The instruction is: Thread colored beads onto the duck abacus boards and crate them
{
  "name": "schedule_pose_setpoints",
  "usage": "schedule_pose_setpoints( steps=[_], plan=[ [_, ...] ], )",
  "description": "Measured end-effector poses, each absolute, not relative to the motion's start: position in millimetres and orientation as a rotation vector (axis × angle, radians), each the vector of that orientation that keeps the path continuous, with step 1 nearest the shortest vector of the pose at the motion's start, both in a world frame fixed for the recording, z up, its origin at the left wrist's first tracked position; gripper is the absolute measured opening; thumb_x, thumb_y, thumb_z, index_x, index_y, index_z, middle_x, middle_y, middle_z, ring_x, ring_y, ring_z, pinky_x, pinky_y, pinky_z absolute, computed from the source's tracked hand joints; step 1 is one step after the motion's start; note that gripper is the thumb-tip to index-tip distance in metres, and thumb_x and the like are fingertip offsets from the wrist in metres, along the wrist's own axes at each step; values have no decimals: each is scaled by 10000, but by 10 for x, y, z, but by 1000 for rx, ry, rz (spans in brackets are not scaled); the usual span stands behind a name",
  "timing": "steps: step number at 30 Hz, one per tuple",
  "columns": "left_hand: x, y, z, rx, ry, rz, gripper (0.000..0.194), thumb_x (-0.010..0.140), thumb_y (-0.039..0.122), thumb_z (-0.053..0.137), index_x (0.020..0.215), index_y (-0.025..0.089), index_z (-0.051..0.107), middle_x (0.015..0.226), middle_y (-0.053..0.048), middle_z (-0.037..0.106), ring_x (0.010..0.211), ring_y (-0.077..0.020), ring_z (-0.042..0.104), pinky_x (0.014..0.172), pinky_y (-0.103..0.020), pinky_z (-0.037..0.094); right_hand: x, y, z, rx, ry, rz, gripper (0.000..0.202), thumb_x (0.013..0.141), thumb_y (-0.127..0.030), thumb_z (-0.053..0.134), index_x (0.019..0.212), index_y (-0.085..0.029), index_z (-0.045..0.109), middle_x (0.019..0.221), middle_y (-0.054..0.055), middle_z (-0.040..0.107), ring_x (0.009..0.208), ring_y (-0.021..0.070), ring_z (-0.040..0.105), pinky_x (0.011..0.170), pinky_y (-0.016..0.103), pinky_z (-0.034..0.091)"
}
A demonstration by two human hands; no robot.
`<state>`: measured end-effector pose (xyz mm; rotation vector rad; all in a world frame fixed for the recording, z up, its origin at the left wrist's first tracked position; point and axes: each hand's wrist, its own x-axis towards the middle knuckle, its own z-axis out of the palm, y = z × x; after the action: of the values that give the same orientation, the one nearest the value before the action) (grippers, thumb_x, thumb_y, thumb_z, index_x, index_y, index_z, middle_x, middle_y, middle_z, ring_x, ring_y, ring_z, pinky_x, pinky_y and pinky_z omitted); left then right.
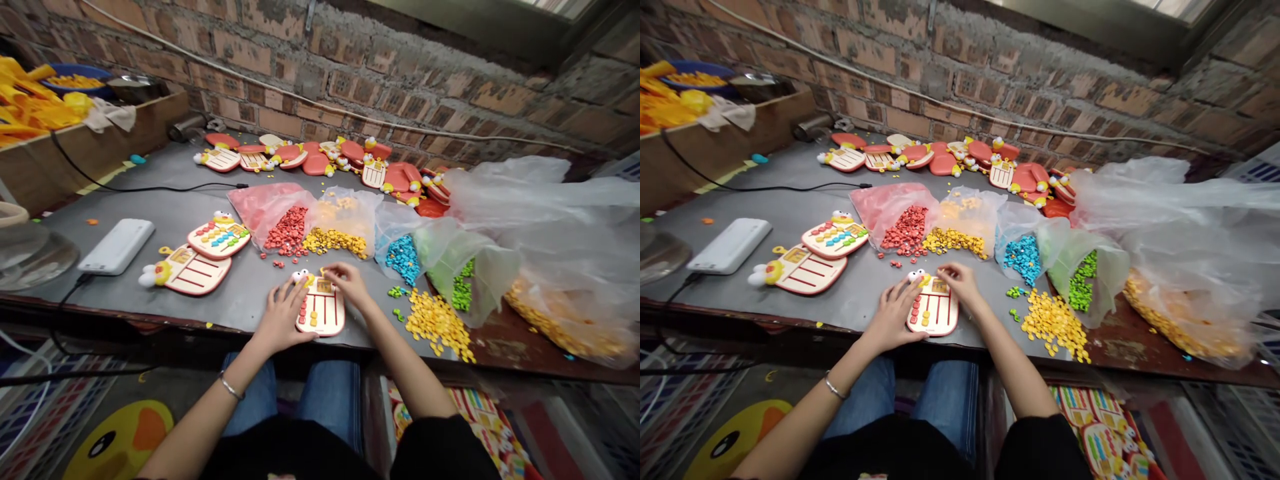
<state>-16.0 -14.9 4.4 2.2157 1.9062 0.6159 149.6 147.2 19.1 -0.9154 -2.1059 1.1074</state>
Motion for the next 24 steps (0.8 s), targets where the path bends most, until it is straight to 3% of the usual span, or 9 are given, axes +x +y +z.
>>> schedule_pose_setpoints(
  steps=[5,8,17,24],
  plan=[
    [-159,-161,30,2227,1923,616,988,670,595,697,1472,200,275,1552,-117,270,1412,-355,187,1081,-546,186,1109,2100,150,-1174,-2188,654,58,746,-139,642,795,-165,660,842,67,658,743,183,579,740,318,466],
    [-160,-165,30,2235,1924,631,1005,671,591,698,1483,203,250,1540,-126,294,1407,-356,198,1077,-541,200,1004,2196,137,-1147,-2268,617,144,712,-45,592,650,-172,617,749,53,645,765,196,585,773,330,467],
    [-154,-156,41,2226,1923,624,971,675,595,695,1466,199,295,1553,-116,267,1409,-355,195,1072,-541,208,1689,1441,174,-862,-2051,804,116,826,-212,566,884,-192,664,957,79,685,878,204,639,773,330,522],
    [-136,-172,39,2259,1945,601,932,710,619,651,1466,196,306,1555,-121,259,1413,-359,187,1078,-549,199,1774,1263,83,-886,-2325,524,96,822,-176,598,740,-197,644,802,66,647,835,218,554,783,359,444]
  ],
)
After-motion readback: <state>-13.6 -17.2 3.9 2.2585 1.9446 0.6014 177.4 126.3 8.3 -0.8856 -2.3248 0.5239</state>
